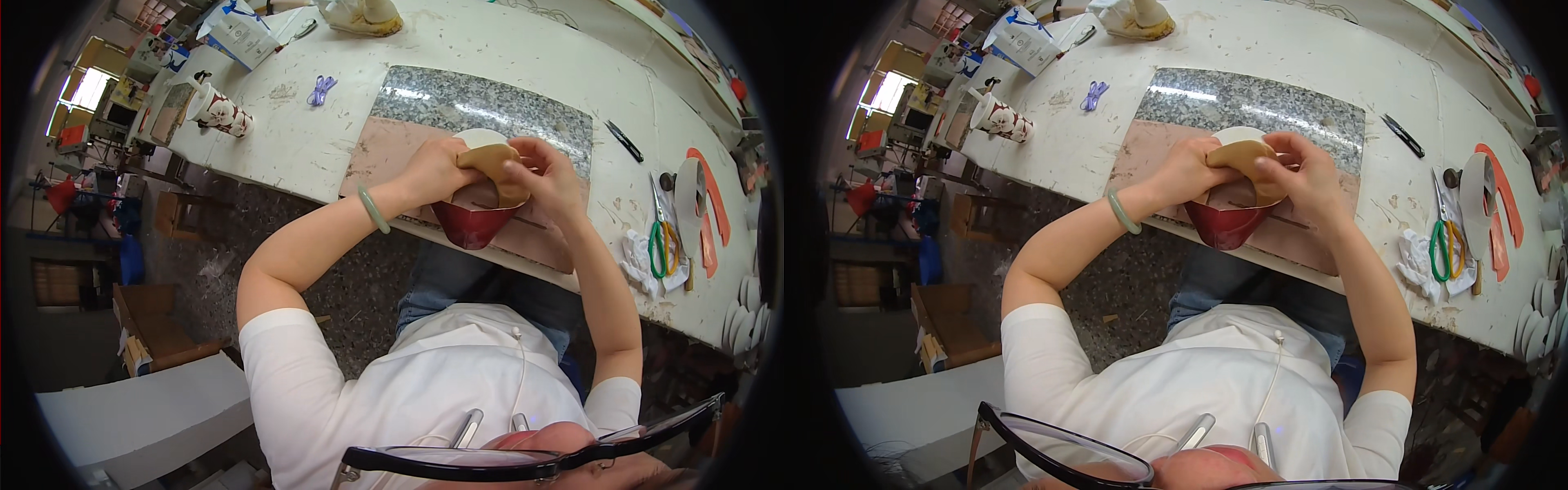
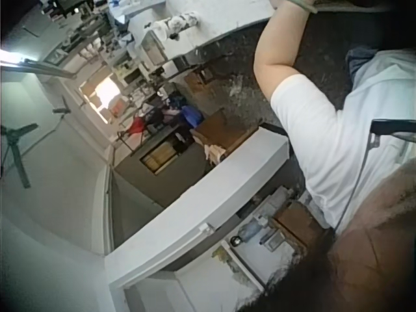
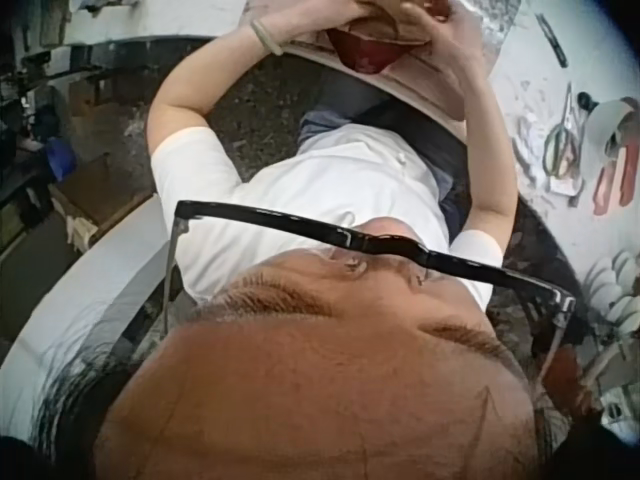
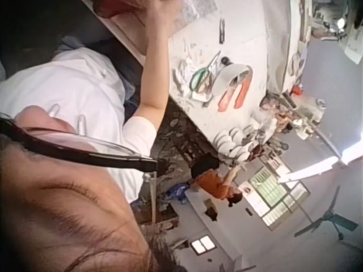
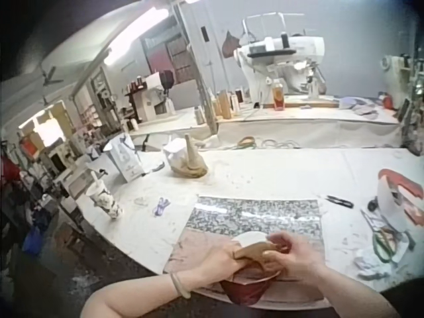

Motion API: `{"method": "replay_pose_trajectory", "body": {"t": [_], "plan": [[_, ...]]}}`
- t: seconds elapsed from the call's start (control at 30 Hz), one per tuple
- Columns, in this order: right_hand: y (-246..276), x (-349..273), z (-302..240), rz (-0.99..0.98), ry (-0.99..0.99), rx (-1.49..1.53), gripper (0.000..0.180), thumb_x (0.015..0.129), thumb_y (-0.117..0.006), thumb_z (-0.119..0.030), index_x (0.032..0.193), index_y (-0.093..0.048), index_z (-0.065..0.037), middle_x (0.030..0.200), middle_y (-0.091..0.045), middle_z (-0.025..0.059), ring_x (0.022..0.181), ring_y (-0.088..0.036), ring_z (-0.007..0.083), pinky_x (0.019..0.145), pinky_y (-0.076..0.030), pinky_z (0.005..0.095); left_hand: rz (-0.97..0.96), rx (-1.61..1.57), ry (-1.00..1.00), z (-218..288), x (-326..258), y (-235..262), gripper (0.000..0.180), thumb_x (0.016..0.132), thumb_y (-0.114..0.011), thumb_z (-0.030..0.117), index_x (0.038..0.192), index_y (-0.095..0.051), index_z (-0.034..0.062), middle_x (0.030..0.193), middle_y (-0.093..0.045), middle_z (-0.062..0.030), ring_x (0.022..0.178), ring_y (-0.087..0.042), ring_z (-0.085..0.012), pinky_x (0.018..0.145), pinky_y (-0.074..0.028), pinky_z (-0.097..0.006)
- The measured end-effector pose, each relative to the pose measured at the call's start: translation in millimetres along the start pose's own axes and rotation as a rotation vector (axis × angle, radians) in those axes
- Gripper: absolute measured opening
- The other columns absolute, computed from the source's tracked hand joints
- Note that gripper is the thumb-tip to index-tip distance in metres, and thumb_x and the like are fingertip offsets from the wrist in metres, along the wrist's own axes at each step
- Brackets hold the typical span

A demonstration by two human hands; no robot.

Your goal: The person takes shoe parts from a stack and fits the inner lining into the shoe uppers by hand, pressing and smoothing the edges together.

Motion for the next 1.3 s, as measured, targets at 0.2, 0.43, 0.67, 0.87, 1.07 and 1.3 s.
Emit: {"method": "replay_pose_trajectory", "body": {"t": [0.2, 0.43, 0.67, 0.87, 1.07, 1.3], "plan": [[-11.5, -4.9, -17.2, -0.181, -0.077, -0.69, 0.049, 0.068, -0.082, -0.015, 0.109, -0.06, 0.002, 0.09, -0.065, 0.0174, 0.091, -0.063, 0.0333, 0.081, -0.049, 0.0401, -0.022, 0.151, -0.053, 8.4, -3.1, -0.5, 0.017, 0.078, -0.071, 0.02, 0.092, -0.07, 0.0095, 0.089, -0.066, -0.0114, 0.085, -0.064, -0.0291, 0.076, -0.051, -0.037], [-17.7, -23.5, -15.2, -0.022, 0.154, -0.857, 0.027, 0.078, -0.072, -0.02, 0.089, -0.057, 0.001, 0.082, -0.061, 0.0179, 0.082, -0.059, 0.0378, 0.072, -0.046, 0.0457, -0.12, 0.369, 0.008, 15.6, 3.8, -6.9, 0.024, 0.076, -0.076, 0.021, 0.093, -0.069, 0.0049, 0.085, -0.065, -0.0118, 0.086, -0.063, -0.0282, 0.076, -0.049, -0.037], [-20.3, -34.3, -10.2, 0.142, 0.295, -0.892, 0.023, 0.084, -0.067, -0.02, 0.082, -0.054, -0.001, 0.077, -0.059, 0.0173, 0.078, -0.055, 0.0361, 0.069, -0.044, 0.0465, -0.171, 0.207, 0.102, 2.5, 17.8, -9.5, 0.03, 0.078, -0.073, 0.035, 0.076, -0.068, 0.0052, 0.078, -0.067, -0.0149, 0.078, -0.065, -0.0335, 0.07, -0.051, -0.043], [-24.7, -38.1, -8.6, 0.166, 0.364, -0.901, 0.02, 0.089, -0.062, -0.017, 0.086, -0.052, 0.0, 0.08, -0.055, 0.0184, 0.077, -0.052, 0.0374, 0.068, -0.042, 0.0451, -0.149, 0.34, 0.106, 15.2, 18.2, -9.2, 0.034, 0.078, -0.074, 0.038, 0.08, -0.069, 0.0043, 0.075, -0.067, -0.0145, 0.07, -0.064, -0.0294, 0.065, -0.051, -0.037], [-31.3, -38.9, -6.4, 0.197, 0.45, -1.025, 0.014, 0.084, -0.063, -0.009, 0.084, -0.051, -0.001, 0.079, -0.057, 0.0167, 0.077, -0.053, 0.0345, 0.068, -0.043, 0.0436, -0.094, 0.468, 0.006, 20.5, 21.2, -12.1, 0.035, 0.078, -0.071, 0.041, 0.081, -0.068, 0.0066, 0.082, -0.068, -0.0142, 0.08, -0.065, -0.0329, 0.07, -0.052, -0.041], [-27.2, -38.6, -8.5, 0.282, 0.476, -1.107, 0.019, 0.085, -0.061, -0.011, 0.101, -0.055, -0.001, 0.09, -0.058, 0.0143, 0.088, -0.055, 0.0344, 0.079, -0.042, 0.046, -0.198, 0.503, 0.123, 23.8, 32.8, -9.6, 0.04, 0.074, -0.072, 0.048, 0.08, -0.071, 0.0083, 0.077, -0.068, -0.0144, 0.076, -0.066, -0.0326, 0.068, -0.052, -0.041]]}}
Point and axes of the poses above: each hand's wrist, its own x-axis towards the middle knuckle, its own y-axis out of the back of the hand, z = x × y, the point moved 5 cm from there along x, towards the middle knuckle
